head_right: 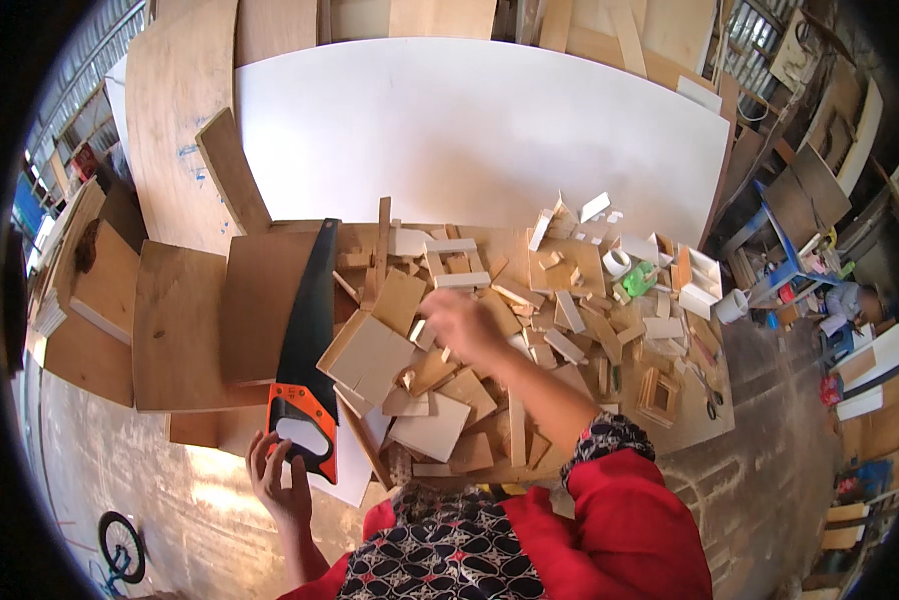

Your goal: The person cuts small wood pieces with scissors and applies glue with a brush to assemble a miniature house structure on a workbench.

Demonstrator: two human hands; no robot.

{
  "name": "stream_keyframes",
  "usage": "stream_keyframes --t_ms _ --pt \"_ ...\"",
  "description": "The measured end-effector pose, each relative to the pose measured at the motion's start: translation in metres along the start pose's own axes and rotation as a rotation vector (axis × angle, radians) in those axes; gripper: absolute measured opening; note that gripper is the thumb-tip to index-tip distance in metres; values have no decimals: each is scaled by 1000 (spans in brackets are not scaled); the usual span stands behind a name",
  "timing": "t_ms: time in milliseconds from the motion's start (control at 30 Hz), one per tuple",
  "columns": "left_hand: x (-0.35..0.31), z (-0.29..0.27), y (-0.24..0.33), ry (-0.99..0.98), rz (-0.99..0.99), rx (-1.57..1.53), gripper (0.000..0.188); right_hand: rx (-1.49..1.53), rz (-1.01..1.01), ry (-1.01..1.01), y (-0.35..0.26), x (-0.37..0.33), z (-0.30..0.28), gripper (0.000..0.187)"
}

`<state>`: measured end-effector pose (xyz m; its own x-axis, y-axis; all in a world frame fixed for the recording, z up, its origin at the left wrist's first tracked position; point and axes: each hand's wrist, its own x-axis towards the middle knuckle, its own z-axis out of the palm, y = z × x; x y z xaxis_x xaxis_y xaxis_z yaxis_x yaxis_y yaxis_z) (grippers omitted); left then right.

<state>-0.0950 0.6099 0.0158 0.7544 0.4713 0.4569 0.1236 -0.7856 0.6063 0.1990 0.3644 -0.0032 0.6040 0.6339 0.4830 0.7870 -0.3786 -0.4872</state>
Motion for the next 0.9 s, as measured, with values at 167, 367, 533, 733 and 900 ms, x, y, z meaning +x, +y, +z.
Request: stream_keyframes --t_ms 167,367,533,733,900 --pt "-9 -3 13 8 -36 66 26 -480 346 -110 174 -2 -25 31" --pt "-27 -12 15 27 -131 140 28 -516 396 -280 208 7 -20 13" --pt "-27 -12 21 44 -130 181 28 -409 495 -184 193 13 -29 5" --pt "-17 4 26 14 -65 133 26 338 829 -20 187 3 -54 23" --pt "-9 12 33 -11 -2 120 26 568 846 -287 163 -7 -82 25"
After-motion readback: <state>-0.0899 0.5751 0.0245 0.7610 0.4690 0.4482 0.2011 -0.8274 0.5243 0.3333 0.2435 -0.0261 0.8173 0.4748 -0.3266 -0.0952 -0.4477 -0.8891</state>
